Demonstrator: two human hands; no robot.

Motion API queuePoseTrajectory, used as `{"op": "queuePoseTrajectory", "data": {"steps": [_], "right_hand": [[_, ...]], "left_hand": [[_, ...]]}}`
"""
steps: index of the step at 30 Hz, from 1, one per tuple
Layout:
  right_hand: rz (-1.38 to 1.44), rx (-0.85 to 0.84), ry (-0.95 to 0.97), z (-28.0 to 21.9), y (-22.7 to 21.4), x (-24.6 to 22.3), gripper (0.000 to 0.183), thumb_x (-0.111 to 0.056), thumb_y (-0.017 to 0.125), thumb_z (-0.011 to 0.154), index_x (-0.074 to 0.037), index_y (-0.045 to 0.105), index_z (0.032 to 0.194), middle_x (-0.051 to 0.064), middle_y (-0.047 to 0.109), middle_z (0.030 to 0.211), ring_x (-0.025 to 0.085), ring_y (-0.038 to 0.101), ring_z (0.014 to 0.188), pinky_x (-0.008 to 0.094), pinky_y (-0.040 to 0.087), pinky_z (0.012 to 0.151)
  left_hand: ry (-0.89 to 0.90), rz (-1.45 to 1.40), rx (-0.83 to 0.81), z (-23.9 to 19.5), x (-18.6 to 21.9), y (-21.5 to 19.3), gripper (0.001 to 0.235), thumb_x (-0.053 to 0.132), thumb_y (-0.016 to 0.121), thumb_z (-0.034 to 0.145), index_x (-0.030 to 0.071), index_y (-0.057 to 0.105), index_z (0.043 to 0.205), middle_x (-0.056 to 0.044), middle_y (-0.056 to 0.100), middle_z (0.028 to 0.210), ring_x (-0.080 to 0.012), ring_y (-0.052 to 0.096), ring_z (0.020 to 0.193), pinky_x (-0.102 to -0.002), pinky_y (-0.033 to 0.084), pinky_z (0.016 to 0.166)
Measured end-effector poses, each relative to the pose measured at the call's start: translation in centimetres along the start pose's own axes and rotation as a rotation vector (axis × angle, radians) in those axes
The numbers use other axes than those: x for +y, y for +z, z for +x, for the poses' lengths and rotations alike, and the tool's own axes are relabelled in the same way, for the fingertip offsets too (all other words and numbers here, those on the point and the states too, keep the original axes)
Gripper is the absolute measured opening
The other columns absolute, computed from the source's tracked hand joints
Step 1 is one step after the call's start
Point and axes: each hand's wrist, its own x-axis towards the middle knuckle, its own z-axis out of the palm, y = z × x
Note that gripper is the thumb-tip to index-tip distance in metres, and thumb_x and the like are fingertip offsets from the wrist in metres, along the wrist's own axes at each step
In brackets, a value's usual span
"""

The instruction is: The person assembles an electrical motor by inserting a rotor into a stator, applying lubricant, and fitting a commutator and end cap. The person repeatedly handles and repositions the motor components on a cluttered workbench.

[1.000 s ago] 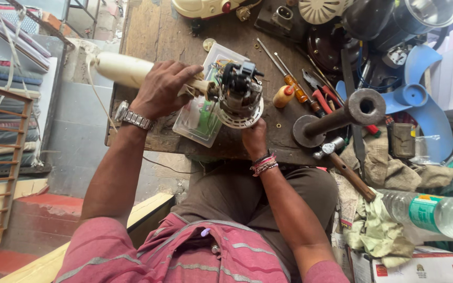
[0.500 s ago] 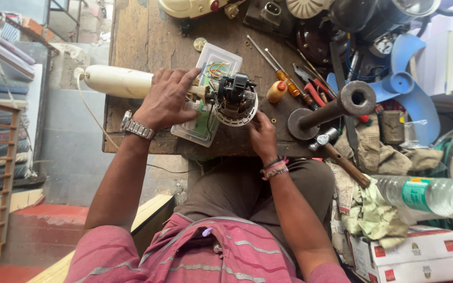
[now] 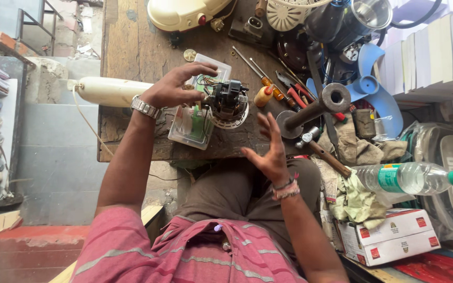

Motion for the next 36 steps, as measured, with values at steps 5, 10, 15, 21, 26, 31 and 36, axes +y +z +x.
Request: {"op": "queuePoseTrajectory", "data": {"steps": [5, 10, 15, 21, 26, 31, 36], "right_hand": [[-0.023, -0.169, -0.065, 7.9, 1.0, -1.2, 0.133, -0.024, 0.098, 0.072, -0.015, 0.006, 0.167, 0.023, 0.040, 0.162, 0.035, 0.045, 0.149, 0.047, 0.039, 0.124], [-0.077, -0.232, -0.014, 10.9, 2.4, -0.7, 0.141, -0.029, 0.100, 0.067, -0.016, 0.000, 0.165, 0.017, 0.054, 0.150, 0.031, 0.060, 0.135, 0.044, 0.048, 0.117], [-0.065, -0.198, -0.068, 10.3, 2.6, 0.4, 0.139, -0.021, 0.102, 0.066, -0.018, 0.003, 0.165, 0.015, 0.055, 0.146, 0.030, 0.063, 0.129, 0.042, 0.052, 0.111], [0.116, -0.232, -0.076, 10.8, 2.4, 0.6, 0.138, -0.015, 0.101, 0.068, -0.017, 0.004, 0.166, 0.012, 0.052, 0.147, 0.023, 0.063, 0.130, 0.038, 0.053, 0.115], [0.174, -0.223, -0.003, 11.2, 2.6, 0.0, 0.133, -0.014, 0.100, 0.065, -0.015, 0.012, 0.163, 0.013, 0.051, 0.146, 0.022, 0.060, 0.131, 0.039, 0.053, 0.115], [0.171, -0.253, -0.002, 11.4, 2.3, -1.2, 0.109, -0.014, 0.098, 0.070, -0.013, 0.031, 0.156, 0.009, 0.058, 0.138, 0.021, 0.063, 0.129, 0.037, 0.054, 0.115], [0.113, -0.218, -0.002, 11.5, 2.3, -2.2, 0.100, -0.017, 0.099, 0.068, -0.011, 0.038, 0.148, 0.008, 0.060, 0.132, 0.021, 0.063, 0.125, 0.035, 0.053, 0.111]], "left_hand": [[0.085, 0.325, 0.135, 0.0, -1.3, 0.7, 0.040, 0.024, 0.071, 0.088, 0.018, 0.072, 0.127, -0.014, 0.050, 0.155, -0.0355, 0.043, 0.144, -0.052, 0.042, 0.113], [0.077, 0.536, 0.163, 0.6, -0.7, 0.6, 0.018, 0.025, 0.076, 0.092, 0.015, 0.077, 0.107, -0.014, 0.052, 0.151, -0.0342, 0.044, 0.140, -0.050, 0.039, 0.113], [0.152, 0.477, -0.013, 2.0, 0.6, -0.7, 0.018, 0.025, 0.075, 0.091, 0.008, 0.075, 0.096, -0.014, 0.055, 0.146, -0.0325, 0.046, 0.139, -0.047, 0.041, 0.112], [0.147, 0.572, -0.162, 4.2, 1.9, -1.4, 0.022, 0.026, 0.074, 0.092, 0.004, 0.077, 0.094, -0.014, 0.061, 0.136, -0.0309, 0.049, 0.131, -0.047, 0.042, 0.108], [0.155, 0.695, -0.222, 5.7, 2.1, -1.1, 0.026, 0.026, 0.070, 0.094, 0.004, 0.076, 0.108, -0.013, 0.066, 0.123, -0.0279, 0.054, 0.123, -0.044, 0.046, 0.103], [0.107, 0.670, -0.243, 5.5, 2.0, -1.0, 0.029, 0.030, 0.067, 0.097, 0.004, 0.076, 0.106, -0.014, 0.065, 0.125, -0.0274, 0.054, 0.120, -0.046, 0.047, 0.102], [-0.093, 0.660, -0.262, 4.0, 2.2, -2.4, 0.034, 0.041, 0.072, 0.090, 0.012, 0.078, 0.106, -0.017, 0.049, 0.143, -0.0350, 0.035, 0.135, -0.058, 0.037, 0.104]]}}
